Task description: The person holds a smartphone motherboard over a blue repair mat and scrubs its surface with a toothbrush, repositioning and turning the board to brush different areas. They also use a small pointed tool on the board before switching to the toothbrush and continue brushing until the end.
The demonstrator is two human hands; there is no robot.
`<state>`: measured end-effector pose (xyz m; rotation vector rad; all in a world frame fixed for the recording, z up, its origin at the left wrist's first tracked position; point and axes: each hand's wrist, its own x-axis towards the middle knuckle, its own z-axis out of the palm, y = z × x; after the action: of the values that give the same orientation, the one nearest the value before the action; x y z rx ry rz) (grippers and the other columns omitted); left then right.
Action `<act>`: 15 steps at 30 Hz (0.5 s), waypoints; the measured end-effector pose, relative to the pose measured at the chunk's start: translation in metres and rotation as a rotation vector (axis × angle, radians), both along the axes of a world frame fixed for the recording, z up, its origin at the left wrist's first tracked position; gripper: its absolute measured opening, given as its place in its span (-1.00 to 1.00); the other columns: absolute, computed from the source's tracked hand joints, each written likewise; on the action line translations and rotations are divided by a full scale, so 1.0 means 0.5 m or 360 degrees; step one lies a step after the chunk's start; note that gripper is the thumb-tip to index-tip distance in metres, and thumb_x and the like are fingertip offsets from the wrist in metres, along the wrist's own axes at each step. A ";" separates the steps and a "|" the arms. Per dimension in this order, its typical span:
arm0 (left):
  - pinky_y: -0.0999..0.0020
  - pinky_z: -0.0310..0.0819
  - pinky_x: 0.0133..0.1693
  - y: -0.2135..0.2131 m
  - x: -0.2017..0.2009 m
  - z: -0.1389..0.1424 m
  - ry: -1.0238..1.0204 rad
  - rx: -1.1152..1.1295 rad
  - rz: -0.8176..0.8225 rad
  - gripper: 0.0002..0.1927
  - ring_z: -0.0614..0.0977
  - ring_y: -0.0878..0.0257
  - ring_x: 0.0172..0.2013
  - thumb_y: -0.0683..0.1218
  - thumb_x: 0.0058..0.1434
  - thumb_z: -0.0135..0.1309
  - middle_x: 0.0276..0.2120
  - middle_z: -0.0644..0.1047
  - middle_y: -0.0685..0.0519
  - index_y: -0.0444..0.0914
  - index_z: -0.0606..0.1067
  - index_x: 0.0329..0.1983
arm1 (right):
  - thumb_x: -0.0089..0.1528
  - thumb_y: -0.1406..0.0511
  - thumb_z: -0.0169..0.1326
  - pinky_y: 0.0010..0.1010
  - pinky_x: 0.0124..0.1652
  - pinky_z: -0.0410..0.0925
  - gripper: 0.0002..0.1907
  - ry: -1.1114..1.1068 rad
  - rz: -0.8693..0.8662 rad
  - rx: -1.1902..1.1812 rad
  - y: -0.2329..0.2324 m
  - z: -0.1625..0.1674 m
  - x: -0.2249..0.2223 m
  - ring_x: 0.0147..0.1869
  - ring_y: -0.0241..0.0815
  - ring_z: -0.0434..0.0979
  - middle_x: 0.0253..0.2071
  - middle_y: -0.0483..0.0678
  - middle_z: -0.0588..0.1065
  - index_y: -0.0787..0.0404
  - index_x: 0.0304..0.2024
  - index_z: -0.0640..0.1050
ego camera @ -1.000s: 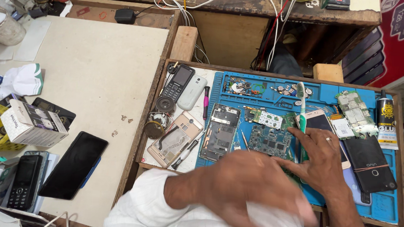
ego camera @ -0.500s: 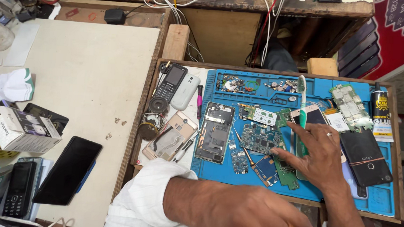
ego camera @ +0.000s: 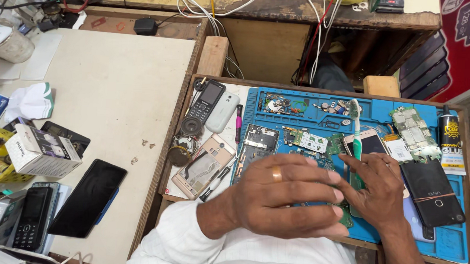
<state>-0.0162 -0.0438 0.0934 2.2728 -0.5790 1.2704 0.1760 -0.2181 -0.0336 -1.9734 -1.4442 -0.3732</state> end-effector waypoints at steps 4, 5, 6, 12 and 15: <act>0.11 0.52 0.14 0.028 -0.054 0.054 -0.0247 0.0018 0.0269 -0.68 0.65 0.14 0.00 0.04 0.17 0.43 -0.06 0.56 0.15 -0.06 0.53 -0.14 | 0.06 0.12 0.38 -0.16 0.06 0.34 -0.56 0.0026 -0.0024 0.0048 0.001 -0.001 -0.002 -0.13 -0.06 0.50 -0.31 -0.01 0.49 0.15 -0.06 0.67; 0.10 0.52 0.13 0.038 -0.072 0.072 -0.0381 -0.0049 0.0297 -0.69 0.65 0.13 -0.01 0.04 0.17 0.42 -0.07 0.56 0.15 -0.07 0.53 -0.14 | 0.05 0.12 0.38 -0.16 0.05 0.34 -0.56 0.0038 -0.0017 0.0055 0.002 -0.001 -0.002 -0.14 -0.08 0.50 -0.32 -0.03 0.49 0.16 -0.07 0.67; 0.10 0.52 0.11 0.046 -0.086 0.087 -0.0558 -0.0130 0.0273 -0.70 0.65 0.13 -0.02 0.04 0.17 0.42 -0.08 0.56 0.14 -0.07 0.53 -0.15 | 0.05 0.12 0.39 -0.16 0.05 0.34 -0.56 0.0050 -0.0009 0.0065 0.003 -0.002 -0.002 -0.16 -0.10 0.50 -0.34 -0.05 0.50 0.16 -0.08 0.67; 0.08 0.52 0.05 0.130 -0.135 0.096 -0.1224 -0.0277 0.0122 -0.73 0.64 0.10 -0.08 0.05 0.18 0.39 -0.13 0.57 0.11 -0.08 0.55 -0.17 | 0.06 0.14 0.40 -0.19 0.03 0.35 -0.58 0.0048 0.0047 0.0083 0.003 -0.008 0.005 -0.19 -0.16 0.51 -0.39 -0.12 0.52 0.17 -0.09 0.68; 0.06 0.52 0.01 0.188 -0.125 0.063 -0.1304 -0.0332 0.0189 -0.74 0.64 0.09 -0.11 0.05 0.19 0.37 -0.16 0.57 0.10 -0.08 0.56 -0.19 | 0.06 0.14 0.40 -0.20 0.03 0.36 -0.58 0.0042 0.0084 0.0114 0.001 -0.006 0.005 -0.19 -0.14 0.51 -0.36 -0.08 0.52 0.16 -0.09 0.67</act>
<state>-0.0787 0.0504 0.1248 1.5716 -0.5377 2.2108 0.1784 -0.2177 -0.0367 -1.8728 -1.4438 -0.3694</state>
